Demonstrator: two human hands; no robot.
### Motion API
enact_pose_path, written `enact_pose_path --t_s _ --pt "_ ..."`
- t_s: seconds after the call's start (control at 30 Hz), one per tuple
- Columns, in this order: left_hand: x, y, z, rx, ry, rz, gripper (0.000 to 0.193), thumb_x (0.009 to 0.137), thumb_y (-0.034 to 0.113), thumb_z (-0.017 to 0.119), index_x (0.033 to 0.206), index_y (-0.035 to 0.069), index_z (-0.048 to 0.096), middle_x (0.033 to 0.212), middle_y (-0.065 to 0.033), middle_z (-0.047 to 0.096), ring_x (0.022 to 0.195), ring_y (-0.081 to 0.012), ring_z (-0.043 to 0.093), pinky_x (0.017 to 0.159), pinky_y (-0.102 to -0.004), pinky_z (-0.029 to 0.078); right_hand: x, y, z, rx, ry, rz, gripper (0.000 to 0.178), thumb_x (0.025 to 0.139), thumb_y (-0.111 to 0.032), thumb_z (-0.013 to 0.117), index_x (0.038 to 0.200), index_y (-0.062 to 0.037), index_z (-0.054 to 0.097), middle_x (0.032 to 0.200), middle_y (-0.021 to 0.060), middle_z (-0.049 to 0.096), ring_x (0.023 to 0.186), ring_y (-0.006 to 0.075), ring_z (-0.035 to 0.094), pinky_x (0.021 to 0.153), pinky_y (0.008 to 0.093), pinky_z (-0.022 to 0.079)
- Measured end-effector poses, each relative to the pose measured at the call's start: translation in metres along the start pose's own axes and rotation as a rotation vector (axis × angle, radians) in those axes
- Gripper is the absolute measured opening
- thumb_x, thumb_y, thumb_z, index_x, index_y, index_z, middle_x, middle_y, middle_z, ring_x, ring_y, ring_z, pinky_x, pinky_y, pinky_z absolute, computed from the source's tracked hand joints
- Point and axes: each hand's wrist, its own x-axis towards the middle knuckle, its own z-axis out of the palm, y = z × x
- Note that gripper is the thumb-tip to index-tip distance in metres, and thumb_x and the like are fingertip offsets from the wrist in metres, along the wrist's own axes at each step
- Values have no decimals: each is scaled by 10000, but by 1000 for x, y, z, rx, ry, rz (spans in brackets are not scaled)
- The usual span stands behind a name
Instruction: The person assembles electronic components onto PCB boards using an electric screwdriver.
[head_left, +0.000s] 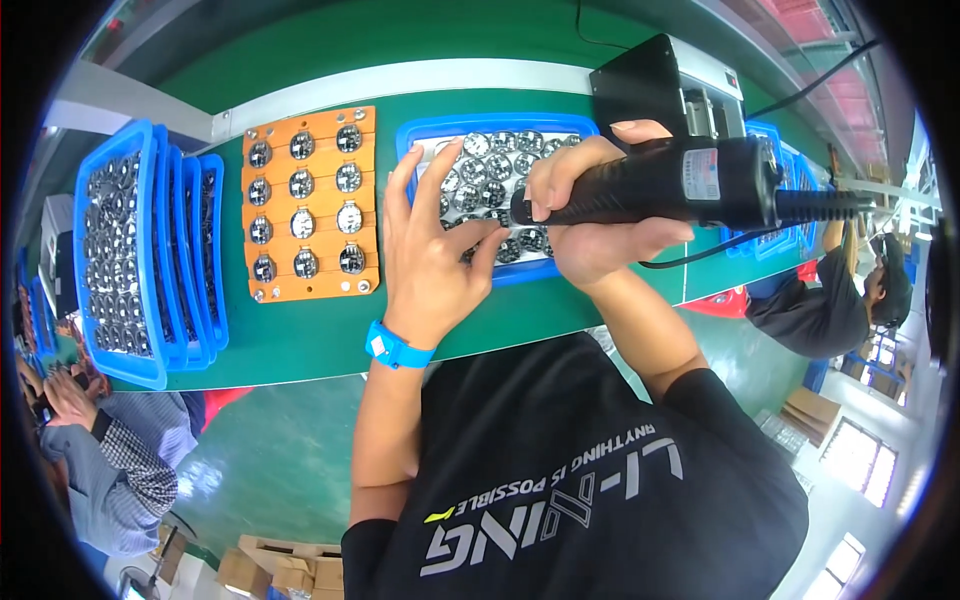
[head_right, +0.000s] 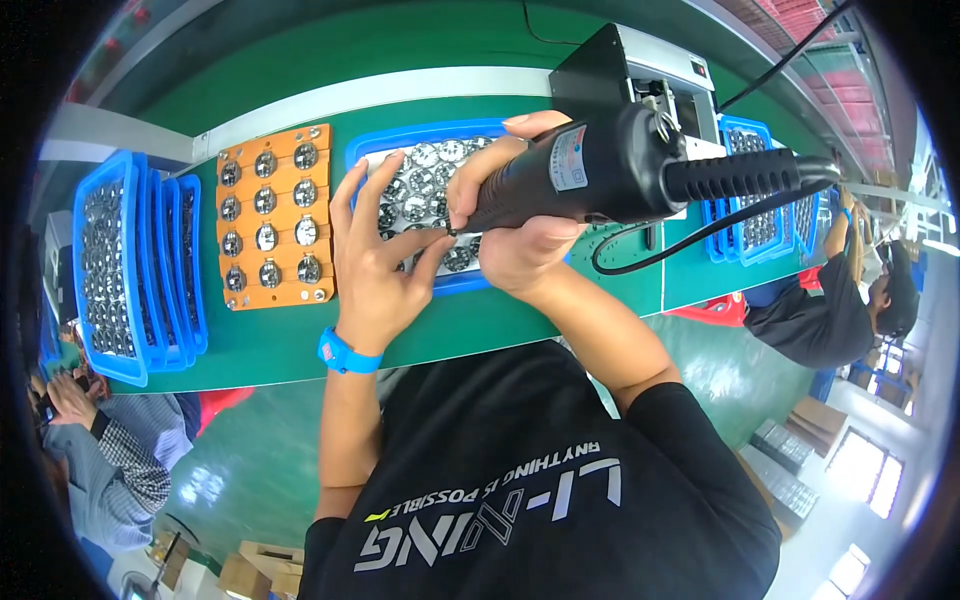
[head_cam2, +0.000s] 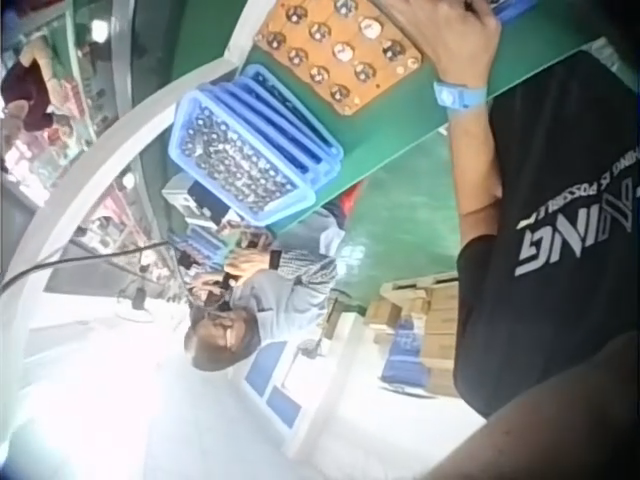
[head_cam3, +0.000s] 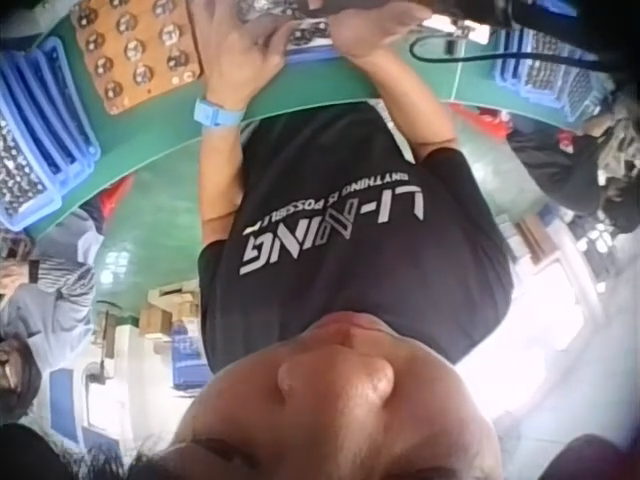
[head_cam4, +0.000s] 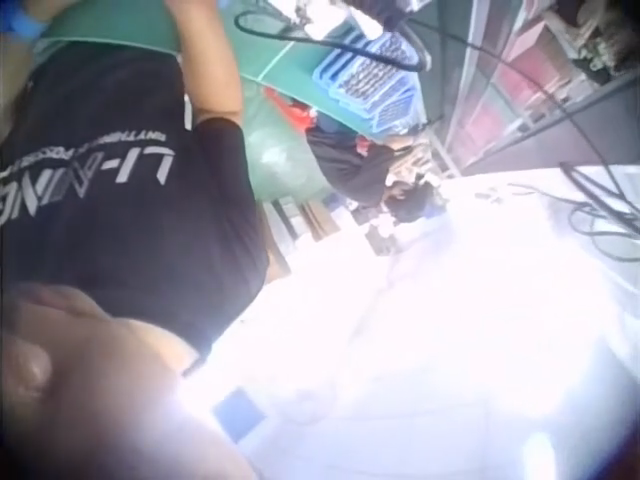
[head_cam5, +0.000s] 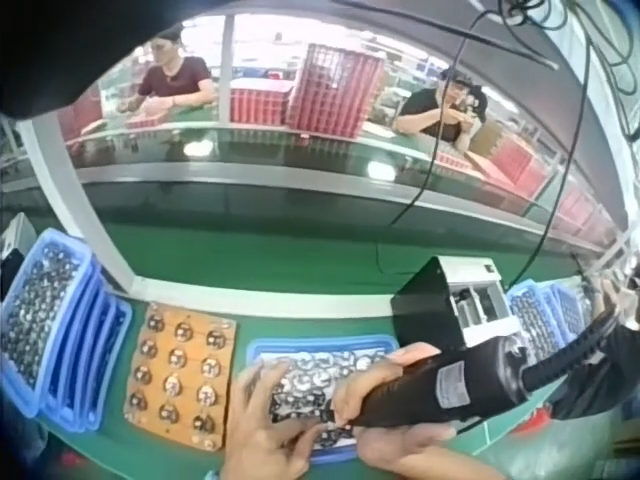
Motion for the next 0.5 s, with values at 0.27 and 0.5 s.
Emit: enact_pose_path --t_s 0.27,0.5 --pt "0 -1 2 -26 -5 -8 136 661 118 853 791 108 816 1452 -126 520 1376 -430 380 1103 -498 377 -3 6 -1 -66 15 -25 972 764 -941 323 1254 -102 350 620 74 517 456 183 473 478 330 457" --pt "0 0 1 -15 -6 -7 134 665 122 853 794 108 818 1454 -125 519 1371 -430 388 1098 -499 381 -5 10 -7 51 -123 -115 989 730 -944 369 1272 -117 352 647 81 541 476 194 500 499 341 475"
